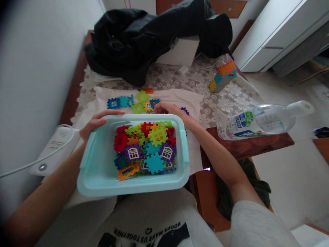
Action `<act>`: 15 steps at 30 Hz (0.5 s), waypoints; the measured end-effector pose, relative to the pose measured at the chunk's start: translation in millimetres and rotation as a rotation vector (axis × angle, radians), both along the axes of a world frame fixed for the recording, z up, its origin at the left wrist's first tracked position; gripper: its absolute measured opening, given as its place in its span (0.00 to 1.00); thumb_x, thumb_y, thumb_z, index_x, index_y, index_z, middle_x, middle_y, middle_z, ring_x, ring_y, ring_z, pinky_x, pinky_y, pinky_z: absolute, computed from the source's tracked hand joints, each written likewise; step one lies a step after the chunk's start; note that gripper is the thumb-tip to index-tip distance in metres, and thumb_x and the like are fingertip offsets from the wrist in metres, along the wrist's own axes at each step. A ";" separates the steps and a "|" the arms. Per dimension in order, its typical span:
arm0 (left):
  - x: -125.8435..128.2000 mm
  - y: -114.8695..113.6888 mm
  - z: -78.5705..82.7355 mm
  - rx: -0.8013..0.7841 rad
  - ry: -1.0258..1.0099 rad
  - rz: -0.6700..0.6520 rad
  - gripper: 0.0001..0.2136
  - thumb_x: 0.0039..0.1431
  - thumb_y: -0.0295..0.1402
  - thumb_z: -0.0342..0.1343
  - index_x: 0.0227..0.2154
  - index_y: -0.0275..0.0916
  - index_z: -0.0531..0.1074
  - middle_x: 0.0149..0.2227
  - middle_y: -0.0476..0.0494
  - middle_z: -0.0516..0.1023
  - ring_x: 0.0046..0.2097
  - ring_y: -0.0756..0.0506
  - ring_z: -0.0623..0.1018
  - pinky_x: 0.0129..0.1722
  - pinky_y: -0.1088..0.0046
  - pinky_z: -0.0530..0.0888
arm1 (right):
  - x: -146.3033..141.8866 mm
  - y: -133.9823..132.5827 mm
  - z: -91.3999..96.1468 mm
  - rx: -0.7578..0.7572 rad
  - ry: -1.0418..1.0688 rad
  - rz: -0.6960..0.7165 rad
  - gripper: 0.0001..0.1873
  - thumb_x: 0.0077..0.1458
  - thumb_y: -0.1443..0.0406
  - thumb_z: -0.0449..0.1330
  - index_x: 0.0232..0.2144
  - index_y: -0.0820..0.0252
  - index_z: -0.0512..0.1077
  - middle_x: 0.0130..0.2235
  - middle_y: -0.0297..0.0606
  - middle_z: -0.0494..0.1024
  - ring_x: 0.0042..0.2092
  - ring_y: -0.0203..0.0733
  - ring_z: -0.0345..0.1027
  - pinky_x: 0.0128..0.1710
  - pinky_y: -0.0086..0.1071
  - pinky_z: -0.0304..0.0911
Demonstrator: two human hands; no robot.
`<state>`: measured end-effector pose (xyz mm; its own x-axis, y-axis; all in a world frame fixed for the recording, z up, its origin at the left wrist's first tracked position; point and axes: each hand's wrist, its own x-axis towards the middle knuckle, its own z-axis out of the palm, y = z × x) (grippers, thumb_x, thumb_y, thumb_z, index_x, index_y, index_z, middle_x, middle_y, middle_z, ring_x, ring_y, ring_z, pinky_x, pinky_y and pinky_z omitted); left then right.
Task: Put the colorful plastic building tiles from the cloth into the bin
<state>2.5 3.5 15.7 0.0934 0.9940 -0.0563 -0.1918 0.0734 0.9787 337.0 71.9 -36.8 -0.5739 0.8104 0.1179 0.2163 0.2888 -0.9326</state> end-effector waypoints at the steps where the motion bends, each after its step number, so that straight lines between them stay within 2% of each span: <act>1: 0.0 -0.4 -0.4 0.004 -0.003 -0.001 0.21 0.52 0.47 0.70 0.40 0.37 0.93 0.44 0.34 0.92 0.53 0.31 0.87 0.52 0.62 0.88 | 0.0 2.9 -2.6 0.051 -0.005 -0.057 0.22 0.63 0.56 0.71 0.57 0.52 0.84 0.47 0.35 0.86 0.46 0.46 0.79 0.47 0.38 0.74; 3: -0.3 -0.8 -1.5 0.012 -0.016 -0.007 0.21 0.52 0.47 0.70 0.41 0.36 0.93 0.43 0.34 0.92 0.50 0.33 0.88 0.49 0.64 0.88 | 0.4 8.9 -7.7 0.144 -0.070 -0.133 0.32 0.64 0.54 0.72 0.68 0.50 0.81 0.53 0.39 0.86 0.52 0.51 0.80 0.55 0.42 0.76; 5: -0.7 -1.0 -2.6 0.025 -0.034 -0.013 0.19 0.53 0.45 0.70 0.40 0.37 0.93 0.44 0.35 0.92 0.47 0.35 0.87 0.45 0.67 0.87 | 0.8 13.8 -12.7 0.200 -0.203 -0.134 0.35 0.66 0.55 0.71 0.73 0.49 0.79 0.59 0.43 0.85 0.60 0.57 0.79 0.65 0.49 0.75; 9: -1.3 -0.8 -3.2 0.040 -0.043 0.000 0.14 0.55 0.43 0.70 0.37 0.39 0.93 0.49 0.36 0.92 0.47 0.38 0.87 0.44 0.70 0.85 | 0.7 15.6 -21.9 0.294 -0.413 -0.099 0.29 0.69 0.59 0.67 0.70 0.45 0.81 0.66 0.46 0.82 0.69 0.62 0.74 0.75 0.57 0.69; 13: -0.5 -1.5 -1.8 0.012 -0.014 -0.009 0.18 0.53 0.46 0.71 0.39 0.38 0.92 0.47 0.33 0.91 0.49 0.34 0.86 0.46 0.64 0.86 | 0.8 12.4 -29.5 0.402 -0.403 -0.096 0.25 0.73 0.58 0.65 0.68 0.48 0.80 0.77 0.46 0.73 0.76 0.60 0.68 0.79 0.58 0.64; 15: 0.0 -2.8 -1.3 -0.009 -0.024 -0.002 0.20 0.54 0.48 0.72 0.40 0.36 0.92 0.43 0.32 0.90 0.49 0.32 0.86 0.49 0.61 0.86 | 1.0 13.0 -32.0 0.419 -0.410 -0.069 0.24 0.74 0.59 0.64 0.69 0.48 0.78 0.77 0.45 0.75 0.77 0.60 0.67 0.80 0.60 0.62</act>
<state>2.6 0.7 14.4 0.0968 0.9933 -0.0630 -0.2151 0.0826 0.9731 338.0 84.9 -68.7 -0.5876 0.7798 0.2159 0.5666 0.5871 -0.5783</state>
